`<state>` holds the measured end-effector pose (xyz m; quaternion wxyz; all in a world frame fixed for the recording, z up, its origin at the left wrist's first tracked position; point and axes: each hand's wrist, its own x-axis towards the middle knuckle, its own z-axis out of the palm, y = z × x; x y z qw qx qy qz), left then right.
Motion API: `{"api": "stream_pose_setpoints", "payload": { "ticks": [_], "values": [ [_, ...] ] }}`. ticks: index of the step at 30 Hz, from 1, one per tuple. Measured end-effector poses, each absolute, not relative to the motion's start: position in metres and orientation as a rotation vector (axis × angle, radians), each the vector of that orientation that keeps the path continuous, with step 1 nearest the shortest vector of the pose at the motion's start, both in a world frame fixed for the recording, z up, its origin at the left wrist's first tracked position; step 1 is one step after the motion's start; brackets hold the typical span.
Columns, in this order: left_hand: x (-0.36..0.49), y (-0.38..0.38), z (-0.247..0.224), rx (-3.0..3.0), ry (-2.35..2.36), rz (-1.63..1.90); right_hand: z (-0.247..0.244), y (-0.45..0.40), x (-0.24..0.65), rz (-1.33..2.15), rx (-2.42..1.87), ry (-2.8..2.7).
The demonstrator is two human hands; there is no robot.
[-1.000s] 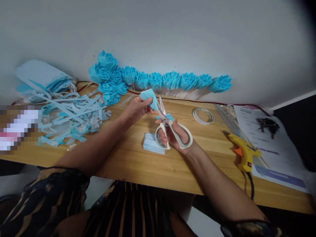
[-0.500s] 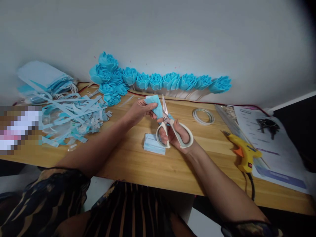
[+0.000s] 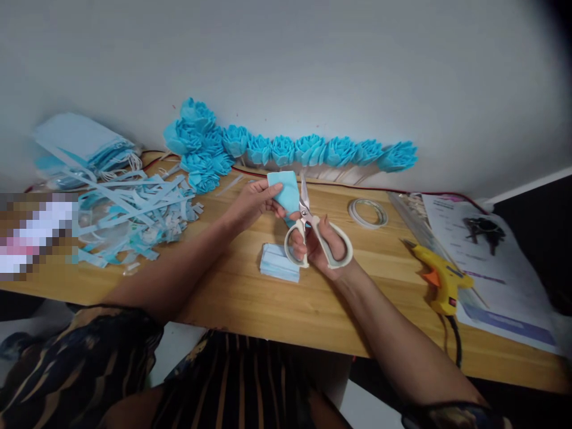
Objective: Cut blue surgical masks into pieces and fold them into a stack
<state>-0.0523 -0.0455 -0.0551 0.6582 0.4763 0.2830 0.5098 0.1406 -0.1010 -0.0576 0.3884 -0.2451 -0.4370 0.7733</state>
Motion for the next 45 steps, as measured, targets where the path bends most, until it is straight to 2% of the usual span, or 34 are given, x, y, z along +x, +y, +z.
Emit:
{"api": "stream_pose_setpoints", "payload": {
  "ticks": [28,45],
  "values": [
    [-0.053,-0.047,-0.055,1.069,0.669,1.192,-0.064,-0.105,0.136,1.877,-0.646,-1.039],
    [-0.048,-0.051,-0.054,1.182,0.747,1.247,-0.061,-0.105,0.138,1.971,-0.608,-1.135]
  ]
}}
